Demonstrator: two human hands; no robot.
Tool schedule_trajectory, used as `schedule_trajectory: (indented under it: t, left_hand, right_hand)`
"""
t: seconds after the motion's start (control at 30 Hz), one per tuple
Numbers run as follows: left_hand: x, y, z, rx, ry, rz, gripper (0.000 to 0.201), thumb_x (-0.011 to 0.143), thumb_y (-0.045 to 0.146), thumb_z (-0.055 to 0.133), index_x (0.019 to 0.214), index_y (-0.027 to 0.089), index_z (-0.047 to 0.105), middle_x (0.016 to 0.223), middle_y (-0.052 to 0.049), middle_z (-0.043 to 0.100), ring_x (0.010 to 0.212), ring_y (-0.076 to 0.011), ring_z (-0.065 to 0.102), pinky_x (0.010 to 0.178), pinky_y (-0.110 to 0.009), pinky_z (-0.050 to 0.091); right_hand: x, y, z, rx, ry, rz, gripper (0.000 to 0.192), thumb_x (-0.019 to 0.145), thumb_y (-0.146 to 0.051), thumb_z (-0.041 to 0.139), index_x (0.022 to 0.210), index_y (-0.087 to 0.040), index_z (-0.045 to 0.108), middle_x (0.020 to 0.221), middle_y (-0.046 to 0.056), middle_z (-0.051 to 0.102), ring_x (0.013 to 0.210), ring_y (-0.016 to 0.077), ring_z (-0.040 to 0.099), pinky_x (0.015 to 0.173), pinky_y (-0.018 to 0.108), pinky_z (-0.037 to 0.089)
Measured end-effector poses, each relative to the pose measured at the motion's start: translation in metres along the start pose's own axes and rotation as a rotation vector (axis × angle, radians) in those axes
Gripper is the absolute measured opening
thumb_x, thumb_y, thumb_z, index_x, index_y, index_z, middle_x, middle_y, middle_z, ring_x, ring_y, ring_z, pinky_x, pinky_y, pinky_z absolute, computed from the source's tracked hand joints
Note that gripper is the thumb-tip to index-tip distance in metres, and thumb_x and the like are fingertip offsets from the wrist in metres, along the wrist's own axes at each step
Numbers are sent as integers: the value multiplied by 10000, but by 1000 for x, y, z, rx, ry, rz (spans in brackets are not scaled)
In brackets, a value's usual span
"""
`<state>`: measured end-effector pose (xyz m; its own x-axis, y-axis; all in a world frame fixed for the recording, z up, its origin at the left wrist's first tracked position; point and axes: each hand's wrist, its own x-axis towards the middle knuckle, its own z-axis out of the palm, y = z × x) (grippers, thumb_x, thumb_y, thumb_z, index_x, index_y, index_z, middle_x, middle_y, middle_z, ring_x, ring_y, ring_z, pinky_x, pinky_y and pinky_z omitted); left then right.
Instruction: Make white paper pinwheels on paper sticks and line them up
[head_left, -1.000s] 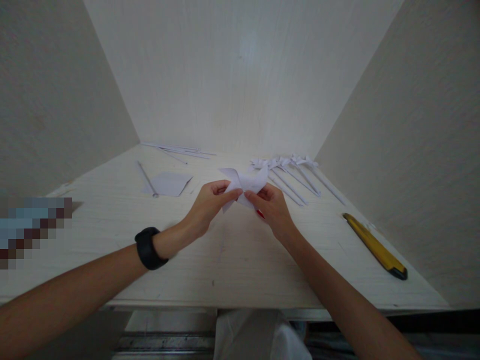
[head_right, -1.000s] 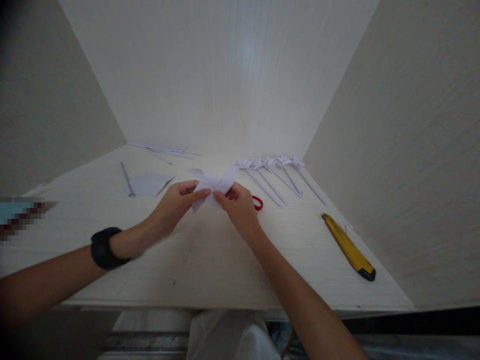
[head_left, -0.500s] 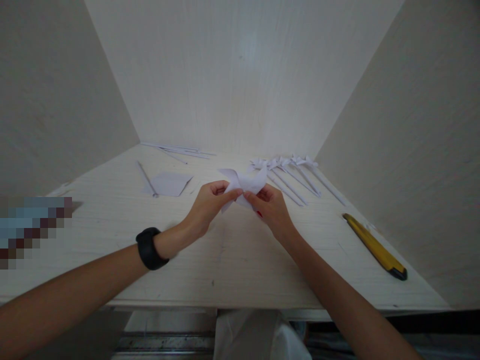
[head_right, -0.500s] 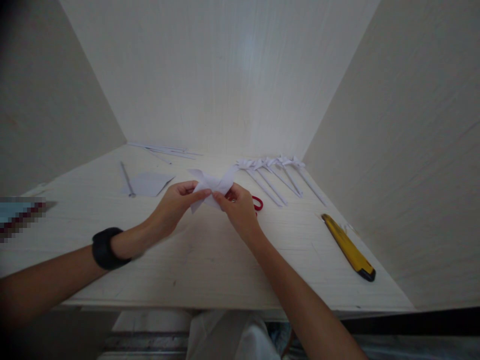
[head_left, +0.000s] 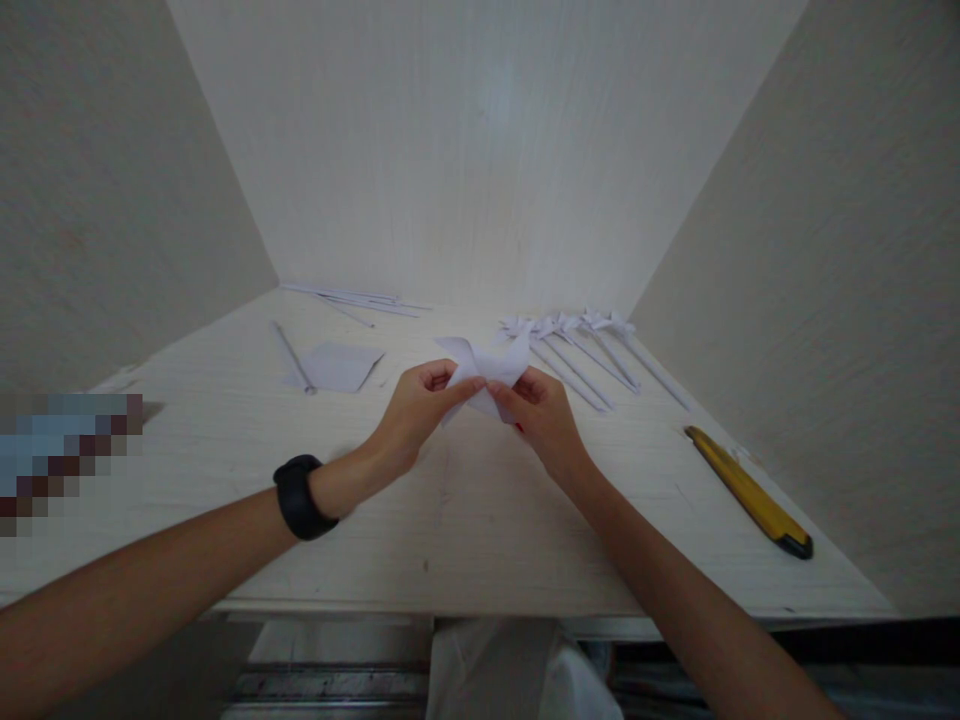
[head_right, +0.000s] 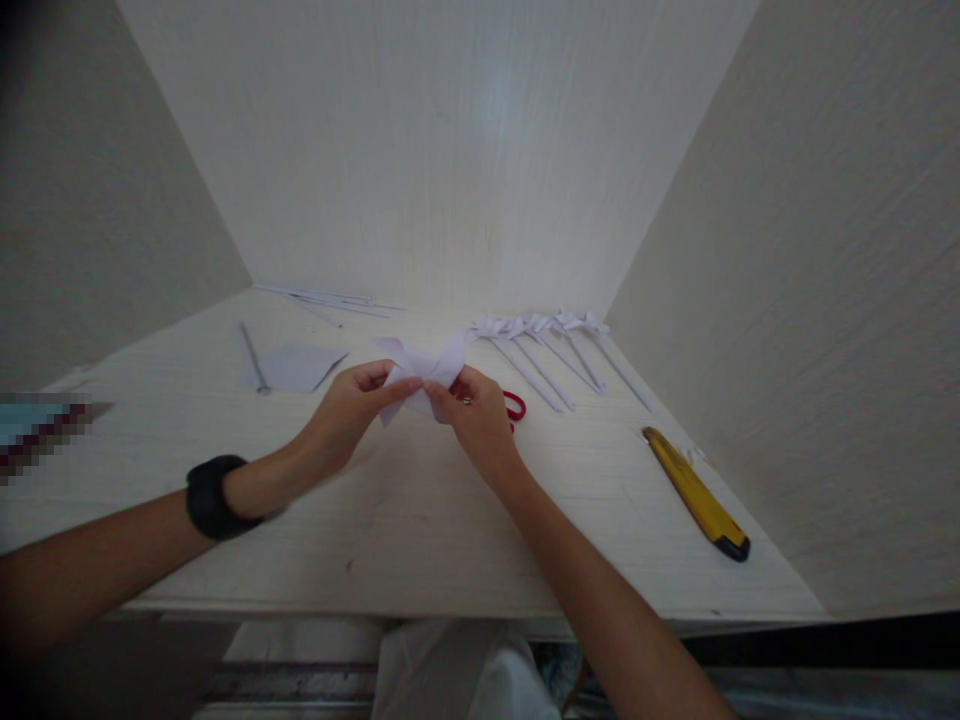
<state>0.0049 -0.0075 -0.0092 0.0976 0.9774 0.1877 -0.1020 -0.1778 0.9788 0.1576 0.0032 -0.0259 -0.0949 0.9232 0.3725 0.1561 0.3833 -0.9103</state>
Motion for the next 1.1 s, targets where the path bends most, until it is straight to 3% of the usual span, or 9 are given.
schedule_trajectory:
  t: [0.3,0.5,0.87,1.1]
  left_hand:
    - [0,-4,0,-24,-21,-3,211,678,334,750,642,170,623,606,36,562,562,-96,447,542,-232,317]
    - [1,-5,-1,-56,-63,-12,159,706,315,724,722,164,678,697,5,642,625,-111,522,604,-240,375]
    - [0,0,-2,3,-18,2,170,707,335,707,695,166,688,652,7,630,576,-109,492,553,-241,350]
    - [0,-1,-2,4,-1,2,176,701,329,711,672,159,676,609,20,593,552,-99,454,531,-239,319]
  right_hand:
    - [-2,-5,0,85,2,66,211,736,-359,657,819,-166,665,658,0,595,533,100,431,476,224,326]
    - [-1,-7,1,203,0,61,162,712,-313,672,793,-174,657,666,-4,596,586,122,512,538,246,391]
    - [0,-4,-1,122,24,53,190,732,-372,669,771,-186,672,661,13,608,658,161,573,619,289,470]
    - [0,-3,0,106,28,49,191,727,-374,667,748,-184,664,645,8,583,615,148,531,576,275,432]
